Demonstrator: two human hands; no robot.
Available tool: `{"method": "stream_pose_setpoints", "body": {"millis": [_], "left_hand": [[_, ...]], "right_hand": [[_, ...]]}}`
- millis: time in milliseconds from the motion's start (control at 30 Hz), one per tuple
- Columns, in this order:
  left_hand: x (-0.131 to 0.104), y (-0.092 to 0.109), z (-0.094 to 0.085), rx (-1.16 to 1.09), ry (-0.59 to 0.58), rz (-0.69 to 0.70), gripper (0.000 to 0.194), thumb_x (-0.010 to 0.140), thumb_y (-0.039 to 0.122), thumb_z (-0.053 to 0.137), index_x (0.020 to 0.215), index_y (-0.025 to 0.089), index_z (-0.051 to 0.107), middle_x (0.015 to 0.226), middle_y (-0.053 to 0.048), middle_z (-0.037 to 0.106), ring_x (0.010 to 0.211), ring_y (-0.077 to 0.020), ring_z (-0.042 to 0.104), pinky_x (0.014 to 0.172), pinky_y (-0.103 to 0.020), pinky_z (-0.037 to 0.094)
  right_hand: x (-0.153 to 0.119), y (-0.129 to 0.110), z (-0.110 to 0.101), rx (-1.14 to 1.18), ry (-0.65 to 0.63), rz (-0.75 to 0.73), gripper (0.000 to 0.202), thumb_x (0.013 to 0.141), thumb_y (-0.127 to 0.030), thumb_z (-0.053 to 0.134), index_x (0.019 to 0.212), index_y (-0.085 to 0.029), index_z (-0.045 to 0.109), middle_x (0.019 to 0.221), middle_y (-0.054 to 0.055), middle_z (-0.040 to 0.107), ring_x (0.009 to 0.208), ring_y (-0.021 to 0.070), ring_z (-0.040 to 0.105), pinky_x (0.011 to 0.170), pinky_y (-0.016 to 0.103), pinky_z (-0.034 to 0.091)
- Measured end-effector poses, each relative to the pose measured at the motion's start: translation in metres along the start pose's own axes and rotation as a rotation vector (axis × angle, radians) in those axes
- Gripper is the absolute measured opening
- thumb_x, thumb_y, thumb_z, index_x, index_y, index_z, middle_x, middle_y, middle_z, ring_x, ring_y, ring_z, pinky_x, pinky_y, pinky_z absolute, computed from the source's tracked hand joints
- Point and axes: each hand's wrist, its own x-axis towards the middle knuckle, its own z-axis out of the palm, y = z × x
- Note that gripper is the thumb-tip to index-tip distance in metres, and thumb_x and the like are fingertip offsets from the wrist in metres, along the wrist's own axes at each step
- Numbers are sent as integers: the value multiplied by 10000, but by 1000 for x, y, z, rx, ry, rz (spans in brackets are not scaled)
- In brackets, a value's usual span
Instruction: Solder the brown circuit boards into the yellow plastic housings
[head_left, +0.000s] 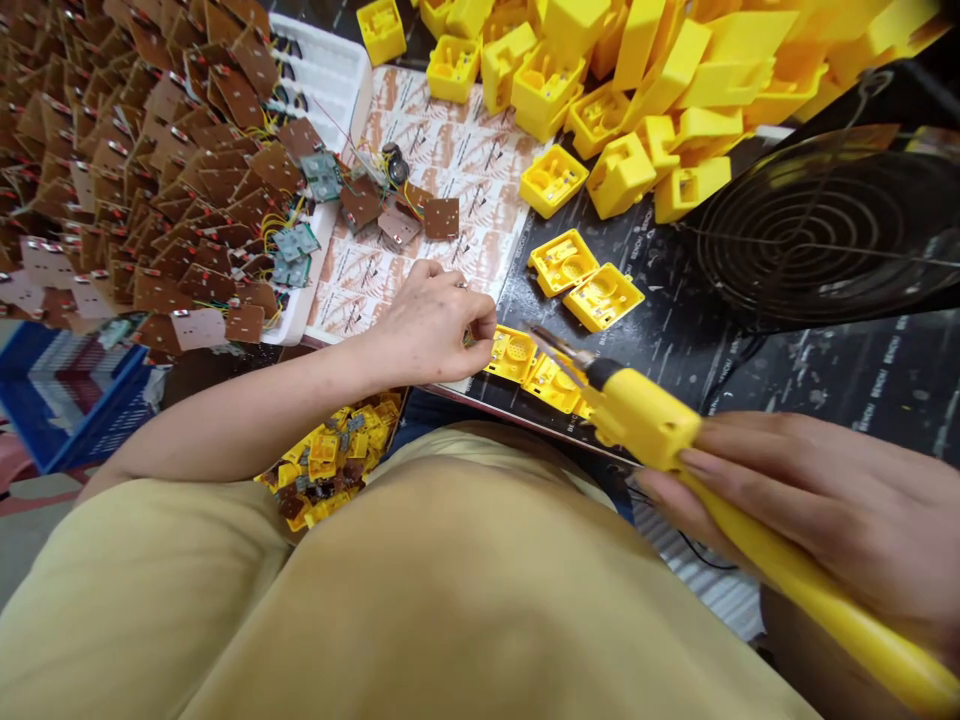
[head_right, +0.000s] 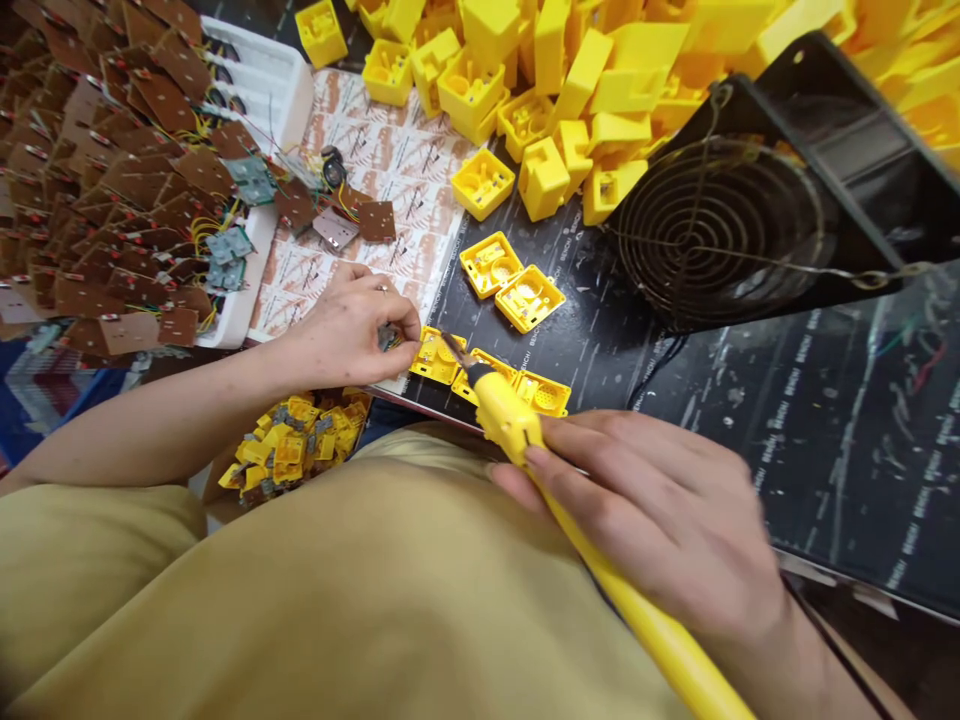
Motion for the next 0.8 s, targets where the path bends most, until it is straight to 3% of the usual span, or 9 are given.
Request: {"method": "stream_pose_setpoints", "body": {"millis": [100,167,300,567,800], "left_hand": [[1,0,-1,-5,-8,1,157,754,270,553,739,204,694,714,-15,685,819,-207,601,970,-478,376],[0,0,-1,-11,-9,6,160,759,271,547,736,204,691,724,-15,697,821,-206,600,966,-471,377],[-3,-1,-3,-54,2,14,159,769,274,547,745,201,686,774,-13,728,848,-206,610,970,-452,375],[-2,-2,-2,-67,-14,0,170,766,279,540,758,201,691,783,-18,725,864,-215,609,973,-450,381],[2,-1,1,-31,-14,25,146,752,263,562,745,207,697,719,-11,684,809,-196,588,957,-440,393]], "right_hand": [[-11,8,-4,-37,-35,-18,231,833,-91,754,988,-220,641,868,-5,724,800,144,719,790,247,617],[-14,8,-2,-41,-58,50,147,884,-117,709,961,-218,634,848,-4,711,790,132,708,781,247,611],[-10,4,6,-14,-59,40,48,933,-176,672,914,-206,640,840,2,706,788,116,700,767,229,604],[0,1,13,57,16,-54,274,792,-85,805,986,-156,624,875,15,708,786,121,688,769,258,615],[-8,2,2,55,10,41,325,825,-48,741,1065,-226,616,878,-5,703,804,137,700,760,262,607]]}}
